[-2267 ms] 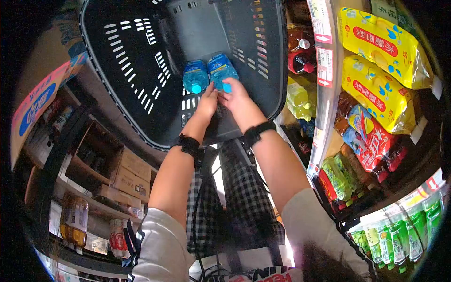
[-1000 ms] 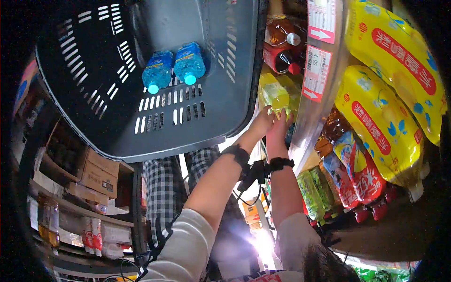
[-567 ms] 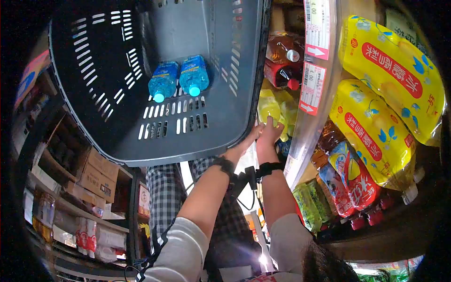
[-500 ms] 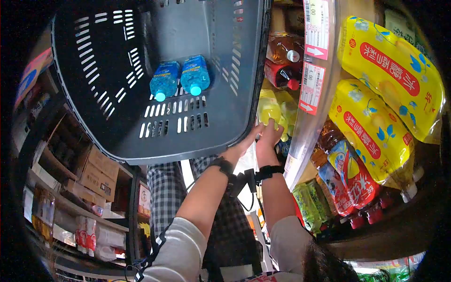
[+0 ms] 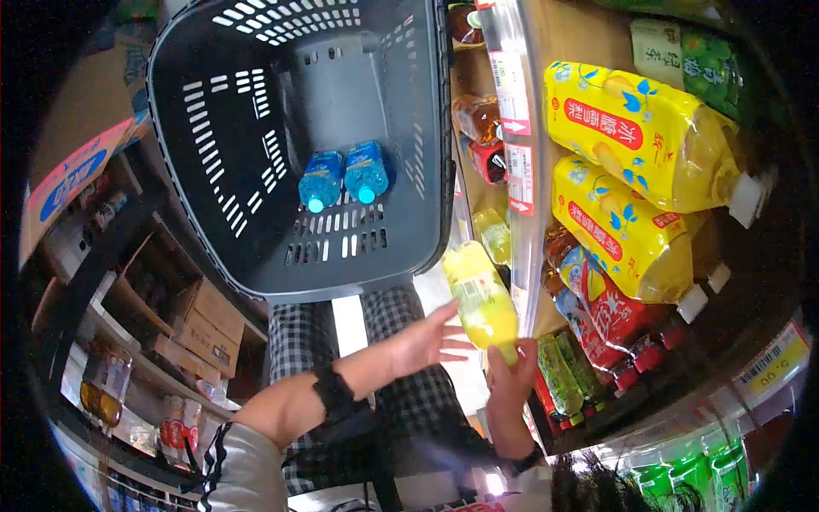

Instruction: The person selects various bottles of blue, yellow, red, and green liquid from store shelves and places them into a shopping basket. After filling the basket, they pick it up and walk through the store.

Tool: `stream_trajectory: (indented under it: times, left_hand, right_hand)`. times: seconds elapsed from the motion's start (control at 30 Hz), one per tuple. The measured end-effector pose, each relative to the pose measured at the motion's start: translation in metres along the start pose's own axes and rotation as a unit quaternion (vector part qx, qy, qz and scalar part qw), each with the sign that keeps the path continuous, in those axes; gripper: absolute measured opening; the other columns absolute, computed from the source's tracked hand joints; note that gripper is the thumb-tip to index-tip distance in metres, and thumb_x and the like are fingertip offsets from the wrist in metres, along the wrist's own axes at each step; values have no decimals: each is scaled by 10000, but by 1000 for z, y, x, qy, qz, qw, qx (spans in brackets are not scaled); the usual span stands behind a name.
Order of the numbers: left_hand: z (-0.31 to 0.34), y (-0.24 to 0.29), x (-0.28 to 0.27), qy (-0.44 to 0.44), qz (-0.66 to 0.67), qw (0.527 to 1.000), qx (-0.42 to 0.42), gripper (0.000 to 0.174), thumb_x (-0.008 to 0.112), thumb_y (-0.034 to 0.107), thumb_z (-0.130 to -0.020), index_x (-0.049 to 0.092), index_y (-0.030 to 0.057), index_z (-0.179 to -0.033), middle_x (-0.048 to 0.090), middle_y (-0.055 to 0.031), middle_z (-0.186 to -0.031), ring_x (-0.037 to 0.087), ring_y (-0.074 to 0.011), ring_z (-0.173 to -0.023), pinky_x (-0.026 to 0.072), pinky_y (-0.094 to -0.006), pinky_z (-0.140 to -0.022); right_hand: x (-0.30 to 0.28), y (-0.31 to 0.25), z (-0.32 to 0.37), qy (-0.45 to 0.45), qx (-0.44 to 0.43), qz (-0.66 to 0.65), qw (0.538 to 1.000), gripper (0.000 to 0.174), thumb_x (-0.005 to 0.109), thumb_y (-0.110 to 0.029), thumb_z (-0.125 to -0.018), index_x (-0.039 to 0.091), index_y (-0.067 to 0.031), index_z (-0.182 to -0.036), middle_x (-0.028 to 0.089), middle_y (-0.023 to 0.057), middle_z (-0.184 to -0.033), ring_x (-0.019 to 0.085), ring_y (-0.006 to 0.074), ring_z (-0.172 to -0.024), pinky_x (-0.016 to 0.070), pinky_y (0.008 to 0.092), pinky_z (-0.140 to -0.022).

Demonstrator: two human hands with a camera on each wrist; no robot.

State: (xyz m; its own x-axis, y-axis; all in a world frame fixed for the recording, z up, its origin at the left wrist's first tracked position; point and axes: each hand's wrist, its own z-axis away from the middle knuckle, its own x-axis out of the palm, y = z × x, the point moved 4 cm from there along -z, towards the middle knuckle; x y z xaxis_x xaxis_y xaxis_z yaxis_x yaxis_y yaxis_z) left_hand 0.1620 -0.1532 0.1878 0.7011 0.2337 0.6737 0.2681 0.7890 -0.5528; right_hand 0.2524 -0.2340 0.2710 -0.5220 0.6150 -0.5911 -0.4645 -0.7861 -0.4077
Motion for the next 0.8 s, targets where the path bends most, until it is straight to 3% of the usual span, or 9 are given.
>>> stream_trajectory:
  times: [0.07,0.17,0.37,0.5,0.6,0.63,0.67,0.77,0.8]
  left_hand:
    - [15,1,22,-44,-6,999,13,536,356,457,-863,279,136,-1285,413,-77,-1231,421,-254,-1100,350,-400,-919]
    - [22,11,44,-115,-40,992,25,557,343,449,-869,249,108,-1299,369,-76,-1279,385,-220,-1152,305,-397,-958]
    - [66,65,63,-73,-26,994,76,568,443,435,-836,316,78,-1260,413,-77,-1248,403,-195,-1141,280,-378,-976]
    - [117,106,52,-58,-46,988,134,559,422,438,-844,315,80,-1260,423,-74,-1238,411,-202,-1133,293,-366,-970]
    - [151,153,23,-10,-48,987,151,541,403,438,-852,325,88,-1256,444,-68,-1217,422,-195,-1122,298,-363,-967]
    - [156,169,7,1,-54,986,159,538,360,444,-868,326,67,-1251,448,-67,-1215,426,-172,-1126,328,-339,-947]
    - [164,187,-7,41,-55,979,191,507,359,434,-872,351,80,-1235,466,-58,-1196,461,-172,-1085,344,-349,-920]
    - [164,236,-70,100,-28,957,271,455,371,394,-877,368,81,-1207,472,-50,-1173,451,-165,-1075,324,-329,-913]
    - [163,249,-90,103,-14,945,310,437,379,377,-877,360,90,-1206,465,-45,-1172,444,-168,-1073,317,-319,-912]
  right_hand:
    - [-9,-34,19,-33,-135,56,989,289,603,1,-692,400,-66,-887,485,13,-734,459,61,-593,365,196,-503]
    - [-10,-64,44,-40,-168,58,983,318,643,-7,-649,430,-49,-881,492,32,-794,461,79,-694,388,223,-648]
    - [34,-98,72,-3,-213,71,974,335,660,-52,-643,417,-49,-874,470,24,-778,441,75,-671,370,213,-604]
    - [95,-124,87,-3,-224,23,974,313,630,1,-642,418,-50,-865,446,18,-798,436,76,-704,365,212,-623]
    - [159,-145,81,-25,-212,-13,977,314,647,9,-631,455,-41,-874,450,25,-798,457,94,-737,381,226,-668]
    - [181,-153,75,-36,-287,80,954,308,647,19,-647,463,-32,-889,478,33,-811,488,92,-730,413,214,-624]
    - [205,-137,63,-56,-181,18,982,274,636,27,-674,467,-22,-885,502,41,-833,518,89,-710,437,192,-551]
    - [280,-132,27,-84,-248,83,962,239,641,-22,-712,457,3,-862,542,56,-778,538,86,-661,454,196,-511]
    - [308,-112,7,-105,-212,57,970,233,644,-30,-711,458,2,-847,552,55,-772,537,82,-656,447,193,-508]
